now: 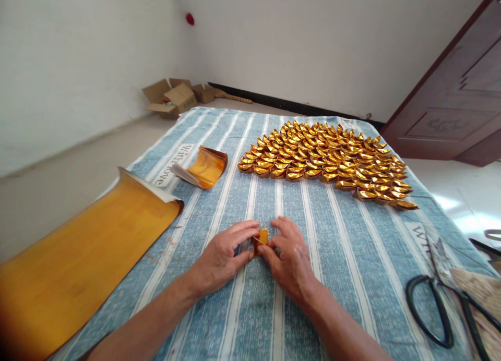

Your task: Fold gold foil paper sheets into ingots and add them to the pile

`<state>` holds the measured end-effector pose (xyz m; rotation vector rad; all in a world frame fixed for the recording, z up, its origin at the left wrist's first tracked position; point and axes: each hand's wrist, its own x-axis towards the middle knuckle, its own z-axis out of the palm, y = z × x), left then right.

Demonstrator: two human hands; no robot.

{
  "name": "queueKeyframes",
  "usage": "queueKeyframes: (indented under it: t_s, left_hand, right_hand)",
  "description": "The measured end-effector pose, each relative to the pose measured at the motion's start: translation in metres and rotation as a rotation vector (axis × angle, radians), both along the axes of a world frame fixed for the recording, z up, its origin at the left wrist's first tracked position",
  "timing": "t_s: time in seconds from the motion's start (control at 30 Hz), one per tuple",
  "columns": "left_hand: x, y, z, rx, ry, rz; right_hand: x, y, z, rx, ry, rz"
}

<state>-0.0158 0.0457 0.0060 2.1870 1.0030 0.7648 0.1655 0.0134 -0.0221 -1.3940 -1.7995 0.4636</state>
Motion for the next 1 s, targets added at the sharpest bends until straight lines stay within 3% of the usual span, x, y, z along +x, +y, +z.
queueKeyframes:
  t_s: [0.33,1.0]
  left_hand:
    - [-0.001,-0.001,0.0,0.01,0.006,0.002]
    - [0.012,-0.001,-0.001,0.103,-0.012,0.124]
  right_hand:
    - [-0.002,0.002,-0.001,0.001,-0.04,-0.022]
    - [-0.004,0.003,0.003,-0.024,-0.087,-0.049]
